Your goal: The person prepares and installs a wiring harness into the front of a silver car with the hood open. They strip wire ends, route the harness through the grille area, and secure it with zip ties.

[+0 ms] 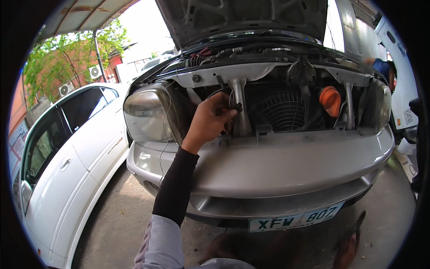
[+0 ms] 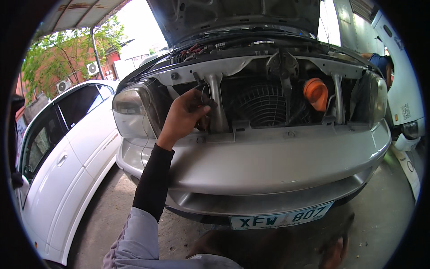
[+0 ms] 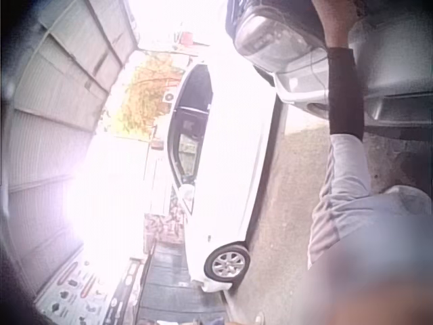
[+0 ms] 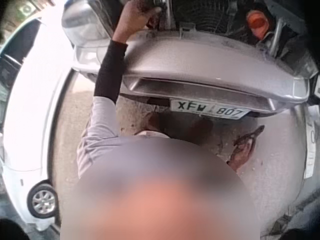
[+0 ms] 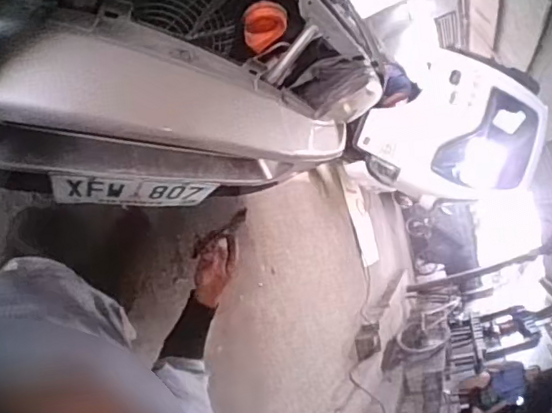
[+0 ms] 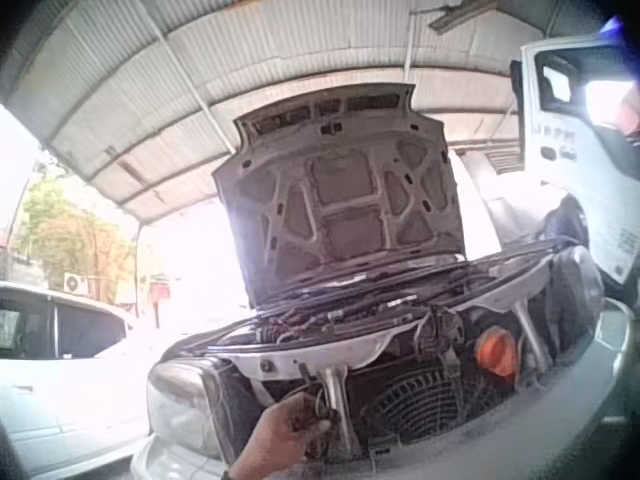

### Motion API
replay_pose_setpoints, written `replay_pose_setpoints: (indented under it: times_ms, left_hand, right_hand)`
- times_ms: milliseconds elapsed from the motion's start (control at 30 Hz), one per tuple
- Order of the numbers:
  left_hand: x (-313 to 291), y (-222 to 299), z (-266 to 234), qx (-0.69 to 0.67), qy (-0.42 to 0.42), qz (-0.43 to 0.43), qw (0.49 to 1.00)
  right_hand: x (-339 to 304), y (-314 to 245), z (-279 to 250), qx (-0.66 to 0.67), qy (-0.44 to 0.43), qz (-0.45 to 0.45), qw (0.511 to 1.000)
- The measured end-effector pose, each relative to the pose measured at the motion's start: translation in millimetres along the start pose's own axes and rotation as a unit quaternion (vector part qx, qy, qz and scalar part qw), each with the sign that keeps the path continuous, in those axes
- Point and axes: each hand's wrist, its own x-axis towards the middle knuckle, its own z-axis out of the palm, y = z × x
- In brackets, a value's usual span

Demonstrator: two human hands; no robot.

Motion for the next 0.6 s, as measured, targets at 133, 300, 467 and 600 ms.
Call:
replay_pose_setpoints:
  times_ms: [133, 300, 467, 600]
  left_hand:
    - [2.4, 4.3, 4.9, -0.066, 0.039, -0.034, 0.996]
    - [1.9, -5.2, 16.6, -0.077, 0.103, 0.007, 0.992]
    - [6.2, -21.5, 19.6, -0.09, 0.11, 0.029, 0.989]
    - [7.3, -26.5, 21.4, -0.098, 0.126, 0.019, 0.987]
  right_hand:
    - [14.5, -129.4, 147.1, -0.237, -0.19, -0.165, 0.938]
    - [35.5, -184.5, 327.4, -0.405, -0.209, -0.496, 0.739]
    - [50.0, -176.7, 379.3, -0.477, -0.179, -0.475, 0.717]
    - [51.9, -175.7, 388.2, -0.481, -0.179, -0.467, 0.72]
